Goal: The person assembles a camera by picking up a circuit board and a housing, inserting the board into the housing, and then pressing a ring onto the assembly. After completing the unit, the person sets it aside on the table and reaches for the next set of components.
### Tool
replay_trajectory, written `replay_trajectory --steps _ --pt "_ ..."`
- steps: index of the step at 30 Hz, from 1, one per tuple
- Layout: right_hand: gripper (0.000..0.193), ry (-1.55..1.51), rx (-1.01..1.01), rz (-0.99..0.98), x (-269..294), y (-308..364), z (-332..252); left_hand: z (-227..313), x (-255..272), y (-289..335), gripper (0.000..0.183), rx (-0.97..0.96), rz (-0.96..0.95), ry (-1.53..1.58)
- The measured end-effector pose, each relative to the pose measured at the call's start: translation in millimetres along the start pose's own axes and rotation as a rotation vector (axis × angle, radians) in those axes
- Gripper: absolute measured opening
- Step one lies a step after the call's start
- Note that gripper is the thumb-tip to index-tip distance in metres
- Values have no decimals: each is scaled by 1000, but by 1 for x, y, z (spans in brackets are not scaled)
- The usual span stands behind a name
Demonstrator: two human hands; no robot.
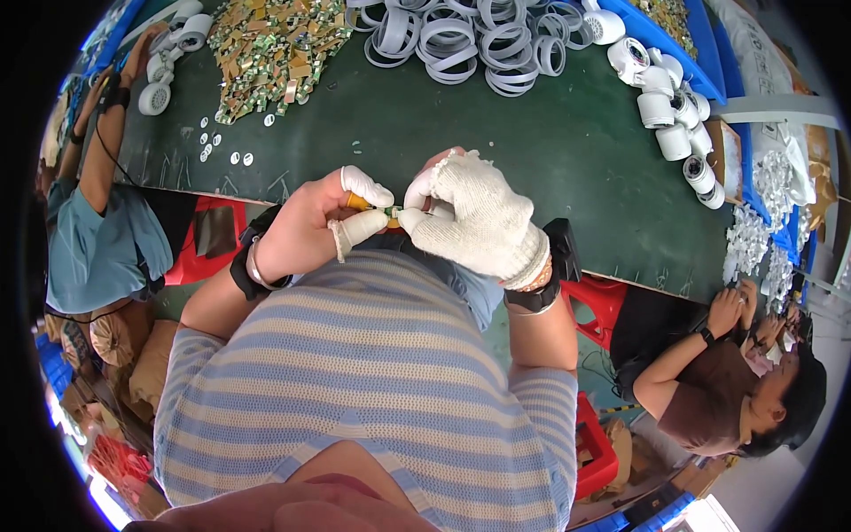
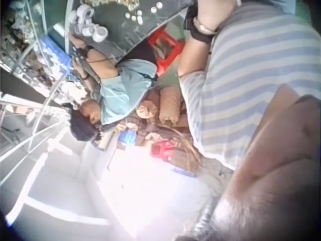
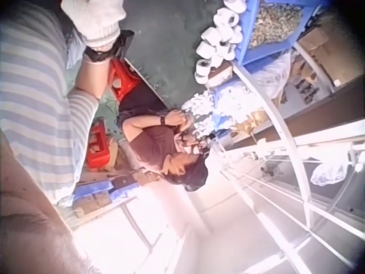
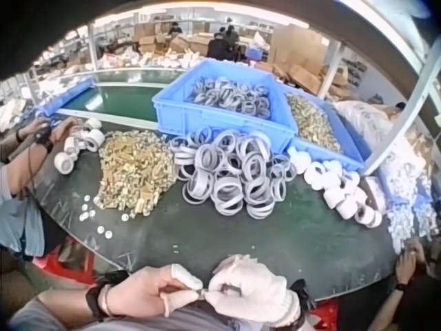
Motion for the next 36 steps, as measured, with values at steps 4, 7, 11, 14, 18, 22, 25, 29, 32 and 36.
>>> replay_trajectory --steps 4,7,11,14,18,22,25,29,32,36 --pt "17 36 -38 42 -1 5 -1 -2 -1 -1 21 -5 -7 184" --pt "17 -22 -63 72 1 6 -1 0 -2 0 21 -28 0 142" --pt "15 2 -61 19 0 2 0 10 -1 4 19 -12 32 -84" --pt "15 22 -75 22 0 2 0 12 6 3 19 -64 88 -112" --pt "17 225 17 -1 -3 0 -11 5 6 4 18 -18 72 -32" --pt "16 371 69 -75 -10 -4 -19 11 6 9 16 -126 112 -153" --pt "16 270 99 -95 -15 -6 -16 18 6 13 15 -144 99 -279" --pt "16 276 178 -57 -16 -2 -13 21 3 15 16 -208 191 -446" --pt "18 391 148 -64 -17 0 -16 10 0 7 14 -194 146 -337" --pt "33 248 150 139 -6 -3 -40 15 49 24 18 -60 106 294"
Point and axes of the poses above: each hand's wrist, its own y-axis away from the middle knuckle, its own x-axis out of the back of the hand, z = x × y, the point moved 8 cm from there along -y, towards the middle knuckle, and after that the axes turned 12 degrees about -y, right-handed, at the moved point
